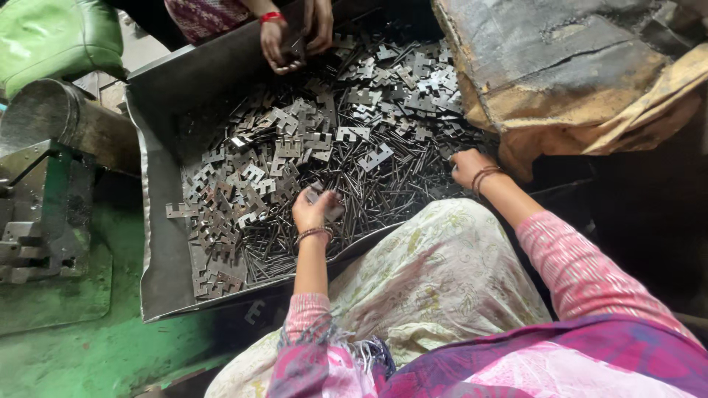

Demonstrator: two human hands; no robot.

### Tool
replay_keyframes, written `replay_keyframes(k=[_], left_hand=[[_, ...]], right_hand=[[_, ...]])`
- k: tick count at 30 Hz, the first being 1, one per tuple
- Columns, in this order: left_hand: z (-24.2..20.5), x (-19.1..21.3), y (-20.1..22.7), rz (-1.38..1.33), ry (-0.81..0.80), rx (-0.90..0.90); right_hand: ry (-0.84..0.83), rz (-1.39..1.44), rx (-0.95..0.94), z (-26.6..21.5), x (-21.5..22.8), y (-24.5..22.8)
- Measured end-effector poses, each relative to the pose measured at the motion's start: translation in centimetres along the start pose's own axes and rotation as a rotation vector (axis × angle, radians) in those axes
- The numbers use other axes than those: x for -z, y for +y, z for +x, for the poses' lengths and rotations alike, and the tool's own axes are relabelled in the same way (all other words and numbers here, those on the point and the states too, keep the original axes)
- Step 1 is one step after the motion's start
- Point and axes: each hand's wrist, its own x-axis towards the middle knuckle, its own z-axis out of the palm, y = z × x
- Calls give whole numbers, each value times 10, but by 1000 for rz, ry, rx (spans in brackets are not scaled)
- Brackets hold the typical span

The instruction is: The person sits on the floor and sorts small metal components from a large bin, separating H-shaped brackets from thin metal rods by hand. The sorted parts are placed into separate piles within the bin.

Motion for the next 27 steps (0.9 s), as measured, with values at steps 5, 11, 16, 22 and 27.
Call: replay_keyframes(k=[5,11,16,22,27], left_hand=[[-2,9,-49,-329,-41,169],[5,13,-88,-408,-40,210],[15,12,-100,-279,-29,144],[25,15,-116,-420,-6,175],[26,11,-117,-359,11,136]], right_hand=[[205,-132,111,71,-9,-15],[85,-338,116,125,-39,-24],[306,-113,190,131,-45,-11],[360,41,263,105,-41,-9],[192,-76,243,90,-27,-17]])
